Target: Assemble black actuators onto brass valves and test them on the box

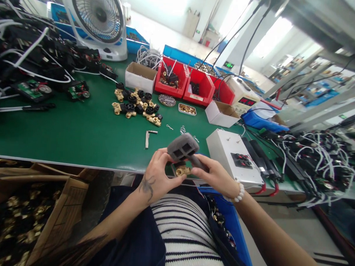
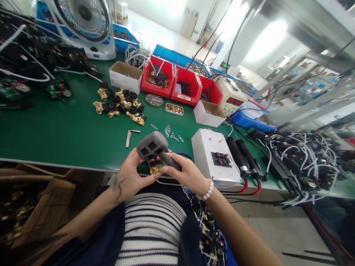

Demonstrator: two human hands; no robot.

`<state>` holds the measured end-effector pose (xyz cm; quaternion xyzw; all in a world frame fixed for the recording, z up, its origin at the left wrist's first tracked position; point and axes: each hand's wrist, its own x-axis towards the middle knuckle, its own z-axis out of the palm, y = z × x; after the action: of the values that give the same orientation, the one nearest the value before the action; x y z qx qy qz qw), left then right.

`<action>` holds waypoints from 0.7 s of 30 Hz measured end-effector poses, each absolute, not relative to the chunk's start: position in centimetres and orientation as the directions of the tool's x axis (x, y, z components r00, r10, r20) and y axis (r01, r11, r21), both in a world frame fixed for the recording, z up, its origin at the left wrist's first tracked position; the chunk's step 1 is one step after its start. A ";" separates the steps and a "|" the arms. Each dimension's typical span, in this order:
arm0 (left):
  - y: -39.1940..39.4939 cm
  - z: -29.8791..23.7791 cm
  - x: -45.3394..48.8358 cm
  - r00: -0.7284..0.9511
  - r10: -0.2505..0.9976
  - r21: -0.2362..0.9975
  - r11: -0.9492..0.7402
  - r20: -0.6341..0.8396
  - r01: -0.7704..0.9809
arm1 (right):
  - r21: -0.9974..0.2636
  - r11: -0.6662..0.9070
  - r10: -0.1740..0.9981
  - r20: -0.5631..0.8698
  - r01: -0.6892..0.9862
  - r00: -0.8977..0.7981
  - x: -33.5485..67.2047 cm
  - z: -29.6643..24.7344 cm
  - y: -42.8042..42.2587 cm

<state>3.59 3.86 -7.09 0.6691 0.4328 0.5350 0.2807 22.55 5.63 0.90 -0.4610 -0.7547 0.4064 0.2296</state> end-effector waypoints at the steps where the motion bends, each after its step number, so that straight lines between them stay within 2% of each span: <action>1: 3.9 -7.0 3.6 0.056 0.880 0.839 -0.468 0.472 0.276 | -0.841 0.233 0.911 0.013 0.488 -0.412 22.9 1.3 5.1; 5: 3.9 -6.8 3.7 0.050 0.881 0.838 -0.463 0.470 0.289 | -0.896 0.200 0.968 0.117 0.396 -0.224 24.6 2.9 2.7; 7: 3.8 -6.9 3.8 0.042 0.887 0.843 -0.451 0.459 0.293 | -0.860 0.179 0.973 0.083 0.477 -0.216 25.1 3.0 1.7; 11: 3.8 -7.0 3.9 0.033 0.889 0.848 -0.446 0.457 0.286 | -0.678 0.110 0.976 -0.065 0.727 -0.209 24.9 2.2 1.1; 13: 3.7 -7.0 3.9 0.023 0.888 0.844 -0.445 0.459 0.301 | -0.617 0.107 0.972 -0.102 0.779 -0.214 24.6 2.2 1.4; 15: 3.7 -6.9 3.9 0.020 0.887 0.838 -0.442 0.461 0.319 | -0.646 0.095 0.976 -0.088 0.758 -0.197 24.4 2.7 1.7; 18: 3.8 -6.9 3.9 0.023 0.885 0.831 -0.445 0.465 0.333 | -0.764 0.062 0.995 -0.004 0.643 -0.102 24.4 3.4 1.9; 19: 3.9 -6.9 4.0 0.022 0.884 0.828 -0.446 0.467 0.339 | -0.760 0.070 0.996 0.016 0.647 -0.089 24.3 3.5 1.9; 21: 4.0 -6.9 4.0 0.012 0.880 0.823 -0.450 0.476 0.347 | -0.654 0.117 0.990 0.020 0.748 -0.138 24.2 3.4 1.9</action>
<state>3.98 3.95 -6.94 0.6657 0.4607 0.5308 0.2507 24.23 1.88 3.45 -0.6126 -0.7092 0.2569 0.2361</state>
